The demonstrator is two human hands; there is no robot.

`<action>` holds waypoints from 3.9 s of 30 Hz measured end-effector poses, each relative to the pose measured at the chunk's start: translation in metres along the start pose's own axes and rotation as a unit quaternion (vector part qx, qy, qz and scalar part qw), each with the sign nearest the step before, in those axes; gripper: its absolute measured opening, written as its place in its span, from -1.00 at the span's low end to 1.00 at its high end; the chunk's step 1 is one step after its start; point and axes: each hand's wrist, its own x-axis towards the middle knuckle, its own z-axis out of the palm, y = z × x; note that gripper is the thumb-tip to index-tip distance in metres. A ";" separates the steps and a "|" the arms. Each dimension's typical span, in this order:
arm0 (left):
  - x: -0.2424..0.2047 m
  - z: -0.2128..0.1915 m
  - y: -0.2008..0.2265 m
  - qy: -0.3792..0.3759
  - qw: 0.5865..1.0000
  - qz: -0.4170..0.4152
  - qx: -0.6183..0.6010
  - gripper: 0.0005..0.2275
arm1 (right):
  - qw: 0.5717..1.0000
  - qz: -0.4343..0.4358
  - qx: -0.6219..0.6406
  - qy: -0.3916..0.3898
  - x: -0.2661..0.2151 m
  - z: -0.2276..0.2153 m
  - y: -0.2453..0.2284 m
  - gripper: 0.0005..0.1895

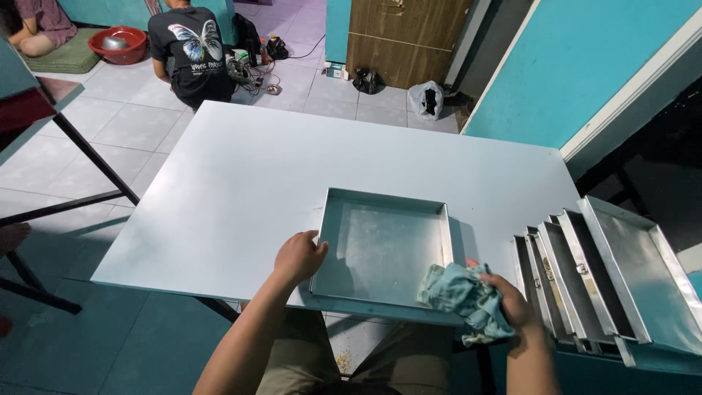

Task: The person wipes the inside of a rectangular metal tray with a light blue cloth, then flips the tray over and wipes the exterior surface. The tray is placed on a white table with other similar trays stacked nearby.

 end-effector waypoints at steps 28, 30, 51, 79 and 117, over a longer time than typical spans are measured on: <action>0.016 0.004 -0.019 0.410 0.841 0.323 -0.140 -0.64 | 0.919 -0.330 -0.188 0.110 0.051 0.000 0.006 -0.81; 0.019 0.010 -0.029 0.447 0.817 0.336 -0.140 -0.67 | 0.915 -0.323 -0.224 0.093 -0.024 0.081 -0.022 -0.88; -0.084 0.025 -0.052 -0.061 0.743 0.146 -0.651 -0.31 | 0.909 -0.243 -0.338 -0.008 0.015 -0.093 0.098 -0.29; -0.078 0.029 -0.039 0.179 0.981 0.051 -0.052 -0.43 | 0.793 -0.407 -0.361 0.274 -0.084 -0.004 0.031 -0.45; -0.078 0.126 -0.037 0.354 0.772 0.454 0.270 -0.50 | 0.268 -0.755 -0.484 0.352 -0.068 0.031 -0.075 -0.82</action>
